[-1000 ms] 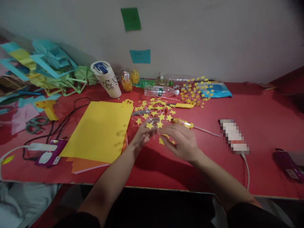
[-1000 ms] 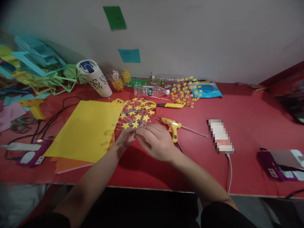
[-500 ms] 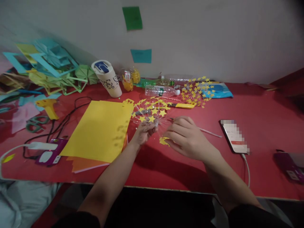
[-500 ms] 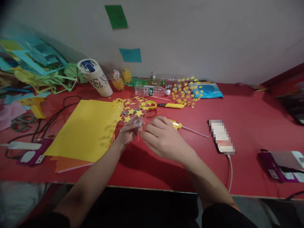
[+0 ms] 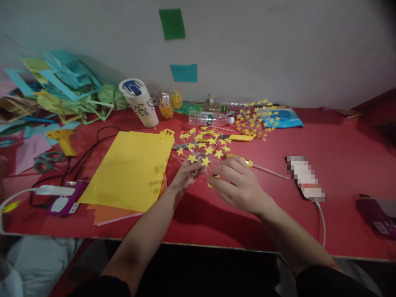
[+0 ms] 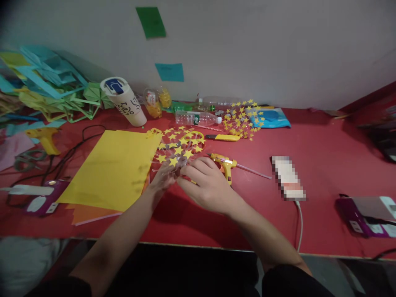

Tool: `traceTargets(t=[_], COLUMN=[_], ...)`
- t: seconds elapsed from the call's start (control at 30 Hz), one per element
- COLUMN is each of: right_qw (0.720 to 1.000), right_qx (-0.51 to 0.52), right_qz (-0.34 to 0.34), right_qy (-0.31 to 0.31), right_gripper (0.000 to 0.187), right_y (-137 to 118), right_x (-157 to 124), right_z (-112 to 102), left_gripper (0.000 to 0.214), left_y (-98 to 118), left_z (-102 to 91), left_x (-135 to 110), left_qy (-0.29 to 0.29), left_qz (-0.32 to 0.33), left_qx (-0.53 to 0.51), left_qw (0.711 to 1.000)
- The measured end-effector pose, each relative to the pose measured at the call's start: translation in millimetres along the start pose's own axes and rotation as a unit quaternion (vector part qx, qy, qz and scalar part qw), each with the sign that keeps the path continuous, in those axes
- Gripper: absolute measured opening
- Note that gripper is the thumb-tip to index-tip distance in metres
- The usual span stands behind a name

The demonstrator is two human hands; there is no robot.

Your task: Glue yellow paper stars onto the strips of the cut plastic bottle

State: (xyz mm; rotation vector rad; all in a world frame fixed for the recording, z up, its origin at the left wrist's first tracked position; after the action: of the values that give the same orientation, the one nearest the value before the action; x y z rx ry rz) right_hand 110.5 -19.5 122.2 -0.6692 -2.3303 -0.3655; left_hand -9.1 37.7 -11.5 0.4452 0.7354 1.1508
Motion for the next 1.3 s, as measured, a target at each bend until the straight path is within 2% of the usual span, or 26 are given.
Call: traceTargets(t=[0.13,0.33,0.5,0.63,0.73,0.87,1.07,1.3], right_qw=[0.999,0.994,0.995,0.982,0.974,0.968,0.965,0.97], right_qx=[-0.004,-0.018,0.055,0.142,0.166,0.193,0.169,0.15], right_qz=[0.001,0.017,0.068,0.114,0.145,0.152,0.195,0.18], right_qy=[0.045,0.106,0.047,0.057,0.055,0.051,0.053,0.064], right_gripper=[0.008,0.013,0.013,0.011,0.011,0.011,0.013,0.014], right_y=[2.1,1.7,1.9,6.4,10.1,10.5,11.7,10.7], right_x=[-2.9,-3.7,-1.5,-4.2,-6.9,-7.2,-7.7,-7.8], right_z=[-4.4,-9.9,0.9,4.9,7.0,7.4,5.9,4.6], left_gripper=[0.041,0.041,0.038,0.033,0.031,0.029,0.026,0.032], left_y=[-0.9,-4.2,-1.6,-4.1,-6.6,-6.7,-4.6,-2.4], left_z=[1.3,-1.2,-2.5,-5.8,-6.2,-6.2,-3.4,1.0], left_x=[-0.3,1.3,1.4,2.8,3.5,2.9,0.1,-1.4], left_qy=[0.004,0.02,0.019,0.038,0.034,0.032,0.027,0.018], left_qz=[-0.006,-0.009,-0.01,-0.01,-0.013,-0.014,-0.006,-0.001], left_qx=[-0.011,-0.024,-0.027,-0.03,-0.027,-0.02,-0.02,-0.022], left_qw=[1.0,0.999,0.999,0.999,0.999,0.999,0.999,1.0])
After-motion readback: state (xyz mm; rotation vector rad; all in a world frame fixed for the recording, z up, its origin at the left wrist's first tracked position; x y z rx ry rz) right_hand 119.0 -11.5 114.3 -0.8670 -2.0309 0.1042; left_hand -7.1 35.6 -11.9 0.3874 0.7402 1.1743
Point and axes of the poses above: each hand's wrist, its own x-axis towards the middle knuckle, its own z-axis out of the palm, y = z × x, the point moved 5 cm from there along x, towards the middle knuckle, and after that the axes turned 6 degrees about -x, right-handed, at the moved point
